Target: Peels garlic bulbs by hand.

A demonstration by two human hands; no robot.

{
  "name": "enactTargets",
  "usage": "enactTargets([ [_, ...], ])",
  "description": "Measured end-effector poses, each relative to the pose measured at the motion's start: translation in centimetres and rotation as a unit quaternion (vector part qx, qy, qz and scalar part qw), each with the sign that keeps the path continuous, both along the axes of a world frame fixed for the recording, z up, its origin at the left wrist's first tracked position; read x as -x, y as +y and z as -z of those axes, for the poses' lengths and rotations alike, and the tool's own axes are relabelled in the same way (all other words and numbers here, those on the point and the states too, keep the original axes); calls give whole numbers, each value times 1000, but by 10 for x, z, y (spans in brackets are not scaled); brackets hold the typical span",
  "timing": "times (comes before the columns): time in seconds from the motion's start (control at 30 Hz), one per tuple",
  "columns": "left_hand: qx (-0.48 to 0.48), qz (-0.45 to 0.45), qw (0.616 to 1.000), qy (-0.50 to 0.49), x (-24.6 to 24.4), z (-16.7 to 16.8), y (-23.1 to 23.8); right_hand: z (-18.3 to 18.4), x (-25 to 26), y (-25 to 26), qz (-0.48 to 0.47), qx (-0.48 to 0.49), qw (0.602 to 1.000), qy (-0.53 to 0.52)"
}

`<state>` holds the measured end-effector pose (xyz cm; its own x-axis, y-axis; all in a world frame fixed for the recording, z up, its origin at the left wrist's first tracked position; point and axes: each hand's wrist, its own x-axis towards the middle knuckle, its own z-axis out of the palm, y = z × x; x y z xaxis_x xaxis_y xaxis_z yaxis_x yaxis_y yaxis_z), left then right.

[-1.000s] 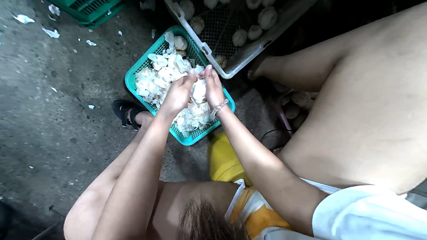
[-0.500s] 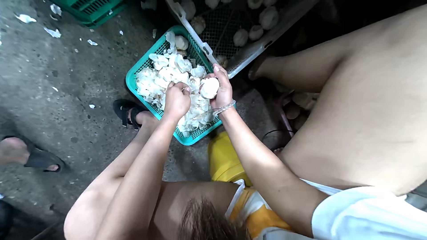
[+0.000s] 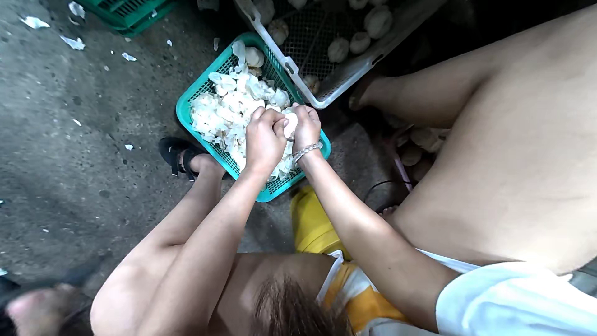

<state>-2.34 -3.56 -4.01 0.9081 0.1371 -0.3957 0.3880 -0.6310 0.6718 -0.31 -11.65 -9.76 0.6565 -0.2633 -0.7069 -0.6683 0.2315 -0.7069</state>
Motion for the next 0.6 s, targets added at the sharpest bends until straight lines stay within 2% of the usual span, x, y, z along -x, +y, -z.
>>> enactTargets([
  [0.1, 1, 21, 999, 24, -3, 1, 5, 0, 0, -4, 3, 6, 1000, -4],
  [0.27, 111, -39, 987, 109, -9, 0, 7, -6, -3, -1, 36, 15, 999, 24],
  [0.37, 147, -38, 979, 135, -13, 2, 9, -3, -1, -2, 12, -4, 1000, -3],
  [0.5, 128, -63, 982, 128, -16, 7, 16, 7, 6, -7, -36, -70, 993, -87],
  [0.6, 64, -35, 985, 159, -17, 5, 18, 10, 8, -5, -51, -110, 987, -105],
])
